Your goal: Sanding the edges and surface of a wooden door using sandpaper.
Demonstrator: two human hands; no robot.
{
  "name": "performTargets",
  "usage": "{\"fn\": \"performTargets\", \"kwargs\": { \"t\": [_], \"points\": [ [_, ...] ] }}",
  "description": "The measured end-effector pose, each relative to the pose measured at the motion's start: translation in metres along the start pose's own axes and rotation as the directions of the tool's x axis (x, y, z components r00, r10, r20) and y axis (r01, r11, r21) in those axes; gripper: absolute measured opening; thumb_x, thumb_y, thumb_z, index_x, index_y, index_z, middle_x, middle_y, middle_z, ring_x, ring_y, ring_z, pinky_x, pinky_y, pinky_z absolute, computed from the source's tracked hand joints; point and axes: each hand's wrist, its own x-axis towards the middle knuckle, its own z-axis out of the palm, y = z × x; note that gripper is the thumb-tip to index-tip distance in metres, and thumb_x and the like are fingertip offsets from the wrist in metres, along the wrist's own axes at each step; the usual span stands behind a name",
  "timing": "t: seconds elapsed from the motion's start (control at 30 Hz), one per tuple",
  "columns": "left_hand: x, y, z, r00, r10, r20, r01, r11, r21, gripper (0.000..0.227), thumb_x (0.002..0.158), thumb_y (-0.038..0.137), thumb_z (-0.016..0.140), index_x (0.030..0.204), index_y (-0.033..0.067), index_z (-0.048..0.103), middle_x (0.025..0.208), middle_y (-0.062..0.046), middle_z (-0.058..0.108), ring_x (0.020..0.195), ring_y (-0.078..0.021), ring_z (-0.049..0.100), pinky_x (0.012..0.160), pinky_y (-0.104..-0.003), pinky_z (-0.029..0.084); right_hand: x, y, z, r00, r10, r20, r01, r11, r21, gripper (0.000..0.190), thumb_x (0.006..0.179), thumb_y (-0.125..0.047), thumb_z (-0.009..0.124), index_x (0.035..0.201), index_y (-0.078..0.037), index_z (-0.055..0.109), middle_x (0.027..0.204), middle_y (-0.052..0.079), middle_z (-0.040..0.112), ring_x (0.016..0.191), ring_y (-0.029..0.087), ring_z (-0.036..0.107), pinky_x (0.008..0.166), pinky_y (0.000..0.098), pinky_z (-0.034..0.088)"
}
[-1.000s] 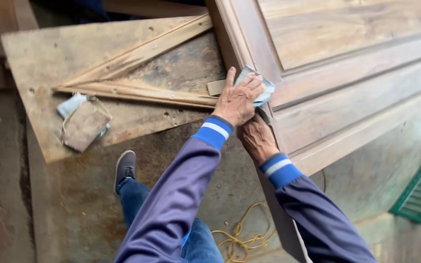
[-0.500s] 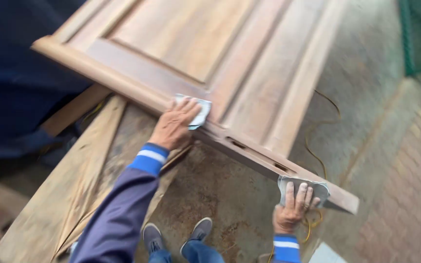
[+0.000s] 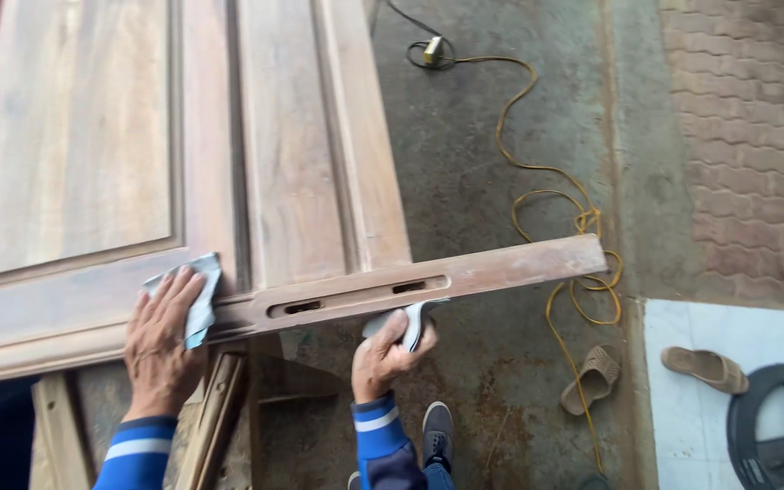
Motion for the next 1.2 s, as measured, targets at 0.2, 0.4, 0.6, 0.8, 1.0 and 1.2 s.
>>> {"fn": "performTargets", "kwargs": {
  "t": [0.2,0.4,0.6,0.8,1.0,1.2],
  "points": [
    [0.006,0.002,-0.001,0.999,0.030,-0.038,-0.029,0.999,0.027,0.047,0.105,0.039,0.046,0.140,0.0129,0.064,0.150,-0.010,0.059,0.145,-0.0295,0.050,0.127,-0.047,0.030,0.090,0.037,-0.012,0.956,0.093,-0.280,-0.127,0.986,-0.105,0.027,0.114,-0.014,0.050,0.130,0.008,0.046,0.114,0.019,0.058,0.099,0.022,0.059,0.086,0.0368,0.048],
    [0.000,-0.001,0.000,1.000,0.007,-0.030,-0.006,0.999,0.031,0.043,0.107,0.035,0.045,0.139,0.0144,0.065,0.150,-0.009,0.060,0.147,-0.0279,0.050,0.128,-0.047,0.031,0.030,-0.009,0.013,0.988,-0.012,-0.156,-0.008,0.991,-0.130,0.023,0.113,-0.016,0.047,0.121,0.006,0.052,0.101,0.017,0.059,0.085,0.022,0.060,0.076,0.0337,0.050],
    [-0.002,-0.003,0.000,1.000,0.007,-0.007,-0.007,0.999,0.052,0.044,0.107,0.037,0.045,0.139,0.0153,0.065,0.151,-0.009,0.060,0.148,-0.0277,0.050,0.129,-0.046,0.030,0.155,0.021,-0.024,0.958,-0.109,-0.266,0.046,0.971,-0.233,0.026,0.117,-0.019,0.045,0.122,0.005,0.052,0.105,0.015,0.060,0.092,0.020,0.061,0.082,0.0325,0.051],
    [-0.003,-0.002,0.007,0.998,-0.039,-0.044,0.041,0.998,0.044,0.044,0.110,0.040,0.043,0.139,0.0171,0.066,0.150,-0.007,0.061,0.148,-0.0261,0.051,0.132,-0.046,0.029,0.114,0.032,-0.006,0.972,0.085,-0.219,-0.119,0.981,-0.150,0.026,0.113,-0.021,0.044,0.117,0.004,0.052,0.094,0.012,0.058,0.080,0.019,0.057,0.072,0.0337,0.047],
    [0.001,-0.002,0.004,1.000,-0.013,-0.025,0.015,0.999,0.041,0.045,0.111,0.041,0.043,0.141,0.0165,0.066,0.147,-0.007,0.060,0.149,-0.0268,0.051,0.131,-0.046,0.029,0.047,0.043,-0.008,0.932,0.332,-0.147,-0.343,0.937,-0.063,0.026,0.108,-0.022,0.044,0.112,0.001,0.053,0.082,0.009,0.055,0.067,0.019,0.052,0.060,0.0356,0.043],
    [-0.001,-0.002,0.002,0.999,-0.001,-0.035,0.002,1.000,0.030,0.053,0.111,0.051,0.039,0.140,0.0152,0.066,0.151,-0.009,0.060,0.148,-0.0283,0.051,0.131,-0.046,0.030,0.136,0.085,-0.029,0.873,0.374,-0.312,-0.392,0.920,0.005,0.028,0.116,-0.025,0.043,0.120,0.001,0.050,0.107,0.014,0.058,0.095,0.020,0.058,0.088,0.0406,0.052]
  ]
}}
